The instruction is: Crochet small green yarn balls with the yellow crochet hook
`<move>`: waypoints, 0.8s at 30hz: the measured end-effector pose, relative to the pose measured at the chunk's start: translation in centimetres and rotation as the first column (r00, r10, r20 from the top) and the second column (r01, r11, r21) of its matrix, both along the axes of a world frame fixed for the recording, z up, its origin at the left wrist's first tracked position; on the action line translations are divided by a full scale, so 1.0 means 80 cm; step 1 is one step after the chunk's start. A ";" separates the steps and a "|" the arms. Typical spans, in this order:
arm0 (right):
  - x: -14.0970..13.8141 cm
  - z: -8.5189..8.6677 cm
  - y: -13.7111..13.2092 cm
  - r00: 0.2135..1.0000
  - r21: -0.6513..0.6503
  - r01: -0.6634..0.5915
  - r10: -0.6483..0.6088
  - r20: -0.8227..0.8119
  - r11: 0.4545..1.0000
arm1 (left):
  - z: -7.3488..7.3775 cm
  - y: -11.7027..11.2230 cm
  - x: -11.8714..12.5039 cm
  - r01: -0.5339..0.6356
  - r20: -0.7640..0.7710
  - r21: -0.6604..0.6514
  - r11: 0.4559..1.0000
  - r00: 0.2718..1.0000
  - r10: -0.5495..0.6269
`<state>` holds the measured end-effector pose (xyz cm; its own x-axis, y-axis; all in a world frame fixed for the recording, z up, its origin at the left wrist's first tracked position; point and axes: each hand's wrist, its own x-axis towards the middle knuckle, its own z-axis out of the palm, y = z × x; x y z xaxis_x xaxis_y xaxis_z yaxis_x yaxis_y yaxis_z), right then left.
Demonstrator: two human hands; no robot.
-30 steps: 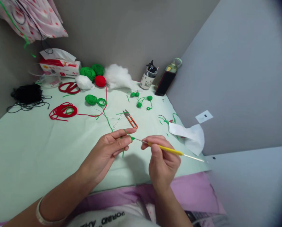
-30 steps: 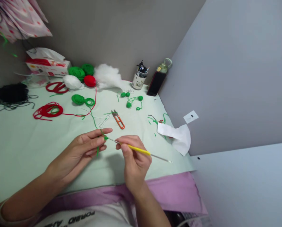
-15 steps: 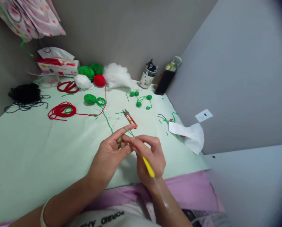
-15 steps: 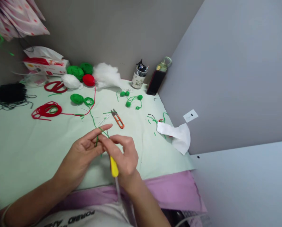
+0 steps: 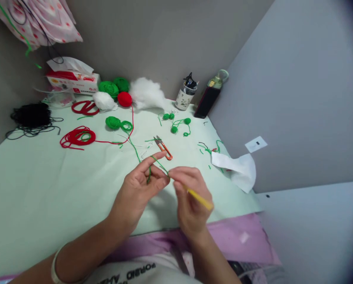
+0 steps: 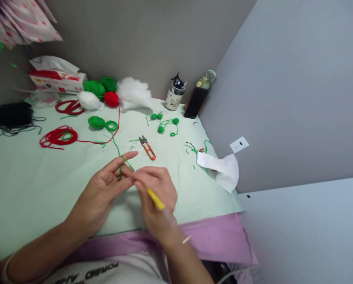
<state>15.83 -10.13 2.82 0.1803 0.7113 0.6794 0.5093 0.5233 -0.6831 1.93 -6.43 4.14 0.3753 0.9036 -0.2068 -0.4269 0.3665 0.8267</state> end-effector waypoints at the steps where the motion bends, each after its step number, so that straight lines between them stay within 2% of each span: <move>1: -0.002 -0.002 -0.002 0.992 0.058 0.033 -0.040 0.122 0.998 | -0.001 -0.001 0.001 0.022 0.016 -0.010 1.000 1.000 -0.022; 2: -0.003 -0.004 -0.003 0.980 0.110 0.054 -0.074 0.186 0.992 | -0.002 -0.001 0.002 0.058 0.033 -0.030 0.998 0.998 -0.057; 4: -0.003 -0.006 -0.002 0.986 0.138 0.074 -0.093 0.138 0.988 | -0.003 0.001 0.001 0.127 0.048 -0.066 0.990 0.991 -0.124; 7: 0.002 -0.004 0.004 0.989 0.038 0.012 -0.006 -0.151 0.999 | 0.000 0.006 -0.003 0.160 0.035 -0.076 0.984 0.987 -0.158; 10: 0.009 0.000 0.011 0.900 -0.059 -0.149 0.111 -0.421 0.987 | 0.005 0.008 -0.006 0.147 0.029 -0.074 0.986 0.989 -0.145; 13: 0.013 0.003 0.013 0.818 -0.115 -0.239 0.136 -0.559 0.964 | 0.007 0.007 -0.008 0.155 0.000 -0.075 0.985 0.988 -0.156; 19: 0.014 0.009 0.009 0.769 -0.117 -0.313 0.179 -0.614 0.942 | 0.008 0.008 -0.011 0.152 -0.063 -0.037 0.988 0.986 -0.154; 24: 0.015 0.010 0.004 0.826 -0.153 -0.261 0.139 -0.547 0.953 | 0.010 0.009 -0.012 0.158 -0.072 -0.026 0.987 0.985 -0.160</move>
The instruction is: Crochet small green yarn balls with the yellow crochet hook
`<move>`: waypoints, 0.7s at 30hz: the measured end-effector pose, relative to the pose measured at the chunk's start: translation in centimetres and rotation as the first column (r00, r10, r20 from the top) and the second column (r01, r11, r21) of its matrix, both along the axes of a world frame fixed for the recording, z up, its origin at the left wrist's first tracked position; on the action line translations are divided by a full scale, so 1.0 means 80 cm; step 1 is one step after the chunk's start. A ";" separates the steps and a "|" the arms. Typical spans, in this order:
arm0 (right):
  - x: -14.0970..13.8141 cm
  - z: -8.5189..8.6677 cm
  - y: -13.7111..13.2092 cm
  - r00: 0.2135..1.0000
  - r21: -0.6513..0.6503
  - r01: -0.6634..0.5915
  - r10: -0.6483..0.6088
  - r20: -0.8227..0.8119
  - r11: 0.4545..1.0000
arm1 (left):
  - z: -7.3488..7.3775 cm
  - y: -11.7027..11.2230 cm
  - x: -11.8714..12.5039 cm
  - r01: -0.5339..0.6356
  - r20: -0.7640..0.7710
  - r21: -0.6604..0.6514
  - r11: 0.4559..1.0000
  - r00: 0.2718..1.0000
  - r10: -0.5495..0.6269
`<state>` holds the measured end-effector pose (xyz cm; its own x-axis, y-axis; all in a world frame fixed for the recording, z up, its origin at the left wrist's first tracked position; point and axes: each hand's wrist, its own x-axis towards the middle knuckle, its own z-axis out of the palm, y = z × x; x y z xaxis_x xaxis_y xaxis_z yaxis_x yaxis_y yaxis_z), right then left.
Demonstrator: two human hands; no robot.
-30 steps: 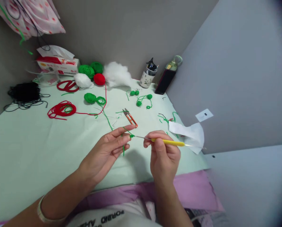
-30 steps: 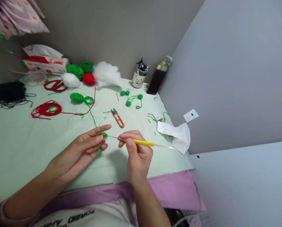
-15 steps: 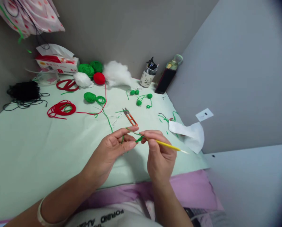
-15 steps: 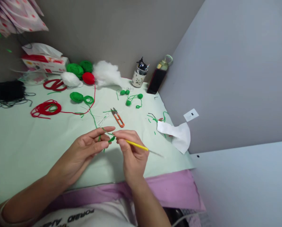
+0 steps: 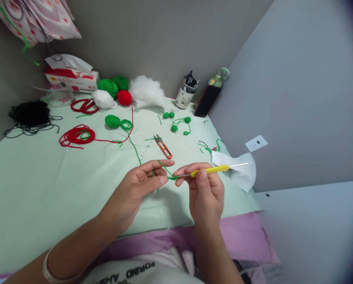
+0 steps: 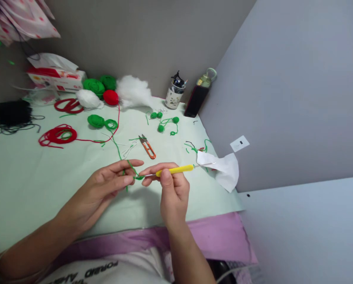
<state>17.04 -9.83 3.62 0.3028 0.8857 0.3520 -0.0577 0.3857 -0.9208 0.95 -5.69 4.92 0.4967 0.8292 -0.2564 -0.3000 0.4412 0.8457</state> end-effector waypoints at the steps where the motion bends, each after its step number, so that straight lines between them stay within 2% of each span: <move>1: 0.000 0.000 -0.001 1.000 -0.006 0.012 -0.012 0.021 1.000 | 0.000 0.000 0.000 -0.003 -0.005 0.004 1.000 1.000 0.003; 7: -0.004 0.001 -0.007 0.991 0.040 0.034 -0.039 0.126 0.999 | -0.006 0.000 -0.001 -0.017 -0.037 0.052 0.998 0.999 0.019; 11: -0.004 0.000 -0.012 0.941 0.152 0.076 -0.121 0.317 0.985 | -0.011 -0.002 -0.001 -0.058 -0.071 0.123 0.991 0.995 0.068; 13: -0.002 -0.003 -0.015 0.879 0.261 0.049 -0.166 0.448 0.964 | -0.011 -0.004 0.000 -0.084 -0.085 0.169 0.982 0.991 0.099; 15: 0.000 -0.008 -0.017 0.768 0.353 0.001 -0.226 0.599 0.936 | -0.009 -0.005 0.002 -0.110 -0.076 0.175 0.978 0.989 0.125; 18: 0.002 -0.015 -0.017 0.550 0.413 -0.014 -0.338 0.764 0.911 | -0.003 -0.006 0.004 -0.103 0.014 0.065 0.993 0.995 0.102; 19: 0.002 -0.017 -0.017 0.511 0.423 -0.004 -0.362 0.780 0.906 | -0.002 -0.005 0.004 -0.074 0.053 0.003 0.997 0.996 0.073; 20: 0.002 -0.017 -0.016 0.514 0.430 0.009 -0.373 0.772 0.903 | -0.002 -0.003 0.004 -0.036 0.089 -0.060 0.998 0.995 0.041; 21: 0.002 -0.017 -0.015 0.556 0.426 0.026 -0.367 0.746 0.905 | -0.002 -0.002 0.003 -0.001 0.120 -0.115 0.993 0.993 0.015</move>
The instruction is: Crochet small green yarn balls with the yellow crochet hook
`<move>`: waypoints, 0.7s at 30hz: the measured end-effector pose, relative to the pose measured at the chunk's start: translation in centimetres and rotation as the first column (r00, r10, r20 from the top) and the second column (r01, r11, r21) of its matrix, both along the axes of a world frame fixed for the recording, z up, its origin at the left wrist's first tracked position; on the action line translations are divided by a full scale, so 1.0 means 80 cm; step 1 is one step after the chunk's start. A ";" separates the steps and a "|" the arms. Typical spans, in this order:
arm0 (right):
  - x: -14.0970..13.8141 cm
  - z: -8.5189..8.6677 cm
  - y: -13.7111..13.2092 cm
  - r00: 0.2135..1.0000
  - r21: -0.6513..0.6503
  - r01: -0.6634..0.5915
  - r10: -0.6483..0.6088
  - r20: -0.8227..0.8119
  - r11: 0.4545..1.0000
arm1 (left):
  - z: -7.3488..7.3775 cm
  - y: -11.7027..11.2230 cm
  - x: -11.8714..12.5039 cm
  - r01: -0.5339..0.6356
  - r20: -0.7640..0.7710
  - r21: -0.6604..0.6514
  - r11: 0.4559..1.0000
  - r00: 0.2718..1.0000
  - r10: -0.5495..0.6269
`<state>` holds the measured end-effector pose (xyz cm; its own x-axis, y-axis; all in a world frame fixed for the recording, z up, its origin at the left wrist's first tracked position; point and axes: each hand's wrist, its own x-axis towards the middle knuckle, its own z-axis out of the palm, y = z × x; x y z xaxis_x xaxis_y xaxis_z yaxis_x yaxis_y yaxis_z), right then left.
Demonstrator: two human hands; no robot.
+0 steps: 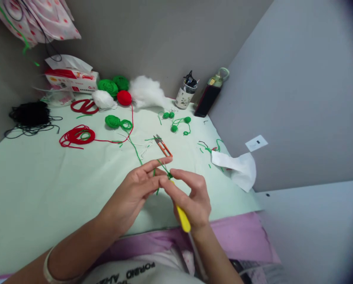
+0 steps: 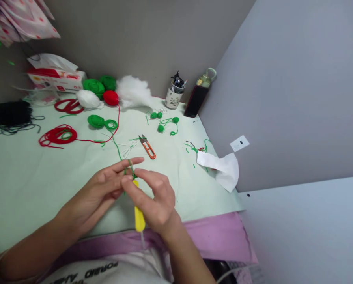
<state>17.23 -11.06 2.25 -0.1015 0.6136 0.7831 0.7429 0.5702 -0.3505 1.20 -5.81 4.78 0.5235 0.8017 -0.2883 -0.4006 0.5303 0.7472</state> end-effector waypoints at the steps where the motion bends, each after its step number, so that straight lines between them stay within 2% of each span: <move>1: 0.000 0.001 0.001 0.995 -0.013 -0.015 0.014 -0.094 1.000 | -0.001 0.002 -0.001 0.024 0.023 -0.042 0.999 0.999 -0.024; 3: 0.000 0.005 0.004 0.936 -0.042 -0.076 0.057 -0.347 0.996 | -0.002 0.004 -0.004 0.031 0.032 -0.071 0.997 0.999 -0.028; 5: -0.002 0.009 0.009 0.813 -0.066 -0.176 0.107 -0.572 0.982 | -0.004 0.005 -0.005 -0.006 0.015 -0.044 0.999 1.000 0.007; 7: -0.005 0.011 0.013 0.710 -0.069 -0.277 0.155 -0.687 0.958 | -0.004 0.004 -0.003 -0.021 0.012 -0.001 1.000 1.000 0.021; 9: -0.009 0.011 0.017 0.687 -0.089 -0.313 0.161 -0.708 0.945 | -0.004 0.001 0.000 -0.012 0.028 0.043 0.999 1.000 0.011; 14: -0.011 0.014 0.017 0.714 -0.111 -0.300 0.146 -0.684 0.947 | -0.006 0.001 0.002 0.005 -0.015 0.147 0.989 1.000 -0.003; 16: -0.009 0.015 0.014 0.748 -0.128 -0.295 0.146 -0.648 0.947 | -0.008 0.002 0.001 -0.005 -0.058 0.158 0.987 0.998 0.014; 18: -0.007 0.013 0.010 0.827 -0.138 -0.247 0.135 -0.546 0.959 | -0.008 0.002 0.001 -0.041 -0.085 0.143 0.989 0.995 0.053; 21: -0.006 0.007 0.005 0.969 -0.114 -0.083 0.054 -0.240 0.990 | -0.007 0.001 0.003 -0.053 -0.055 0.075 0.996 0.997 0.057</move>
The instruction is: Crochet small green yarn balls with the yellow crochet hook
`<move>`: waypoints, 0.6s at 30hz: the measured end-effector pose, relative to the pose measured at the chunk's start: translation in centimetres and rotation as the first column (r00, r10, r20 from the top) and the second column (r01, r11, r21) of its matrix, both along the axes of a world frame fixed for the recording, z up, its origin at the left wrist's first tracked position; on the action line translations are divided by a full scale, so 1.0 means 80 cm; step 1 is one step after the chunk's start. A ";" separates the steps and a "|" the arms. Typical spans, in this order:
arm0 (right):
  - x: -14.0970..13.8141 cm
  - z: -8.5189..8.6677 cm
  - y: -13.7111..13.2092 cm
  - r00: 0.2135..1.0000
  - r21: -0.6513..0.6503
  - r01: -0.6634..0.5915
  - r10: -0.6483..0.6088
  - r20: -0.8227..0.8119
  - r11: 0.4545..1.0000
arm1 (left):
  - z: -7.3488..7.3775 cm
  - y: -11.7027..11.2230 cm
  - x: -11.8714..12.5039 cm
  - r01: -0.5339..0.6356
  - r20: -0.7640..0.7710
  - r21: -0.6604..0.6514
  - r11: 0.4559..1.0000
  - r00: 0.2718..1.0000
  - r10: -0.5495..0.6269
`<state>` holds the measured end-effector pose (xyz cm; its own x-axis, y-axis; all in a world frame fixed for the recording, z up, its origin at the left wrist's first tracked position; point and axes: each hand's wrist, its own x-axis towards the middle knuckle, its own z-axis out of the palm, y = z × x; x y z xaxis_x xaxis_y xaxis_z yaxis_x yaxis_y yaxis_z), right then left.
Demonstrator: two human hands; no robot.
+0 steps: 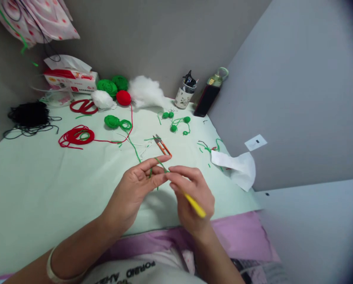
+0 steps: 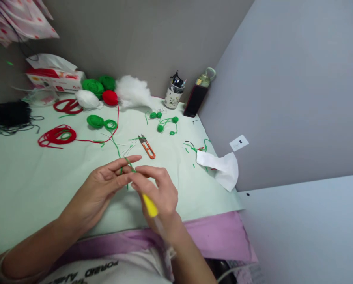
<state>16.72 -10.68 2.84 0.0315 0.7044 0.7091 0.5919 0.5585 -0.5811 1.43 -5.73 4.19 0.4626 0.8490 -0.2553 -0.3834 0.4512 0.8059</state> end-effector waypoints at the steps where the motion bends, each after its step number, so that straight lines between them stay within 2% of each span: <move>1: 0.000 -0.002 -0.001 0.997 0.029 0.028 -0.030 0.078 0.999 | 0.000 0.000 0.000 0.021 0.026 -0.033 0.999 0.999 -0.020; 3: 0.001 -0.004 -0.002 0.996 0.045 0.033 -0.037 0.083 0.998 | 0.000 0.001 0.000 0.069 0.069 -0.096 0.993 0.996 -0.063; 6: 0.004 -0.001 0.002 0.978 0.006 -0.015 0.016 -0.206 1.000 | -0.002 0.006 -0.004 0.074 0.060 -0.132 0.989 0.996 -0.066; 9: 0.008 0.006 0.008 0.868 -0.041 -0.087 0.055 -0.493 0.995 | -0.003 0.011 -0.009 0.065 0.022 -0.111 0.992 0.998 -0.063; 12: 0.009 0.009 0.012 0.758 -0.086 -0.190 0.091 -0.646 0.978 | -0.002 0.010 -0.009 0.066 -0.001 -0.067 0.996 0.998 -0.067; 14: 0.007 0.007 0.012 0.759 -0.107 -0.217 0.099 -0.644 0.970 | -0.001 0.005 -0.006 0.040 -0.005 -0.005 0.999 0.999 -0.040; 15: 0.005 0.005 0.011 0.801 -0.114 -0.198 0.094 -0.591 0.974 | -0.001 0.001 -0.003 0.015 -0.006 0.035 0.999 1.000 -0.015; 18: -0.001 -0.006 0.007 0.977 -0.039 -0.026 0.017 -0.212 0.999 | -0.001 -0.007 0.004 -0.041 0.000 0.101 0.994 0.999 0.041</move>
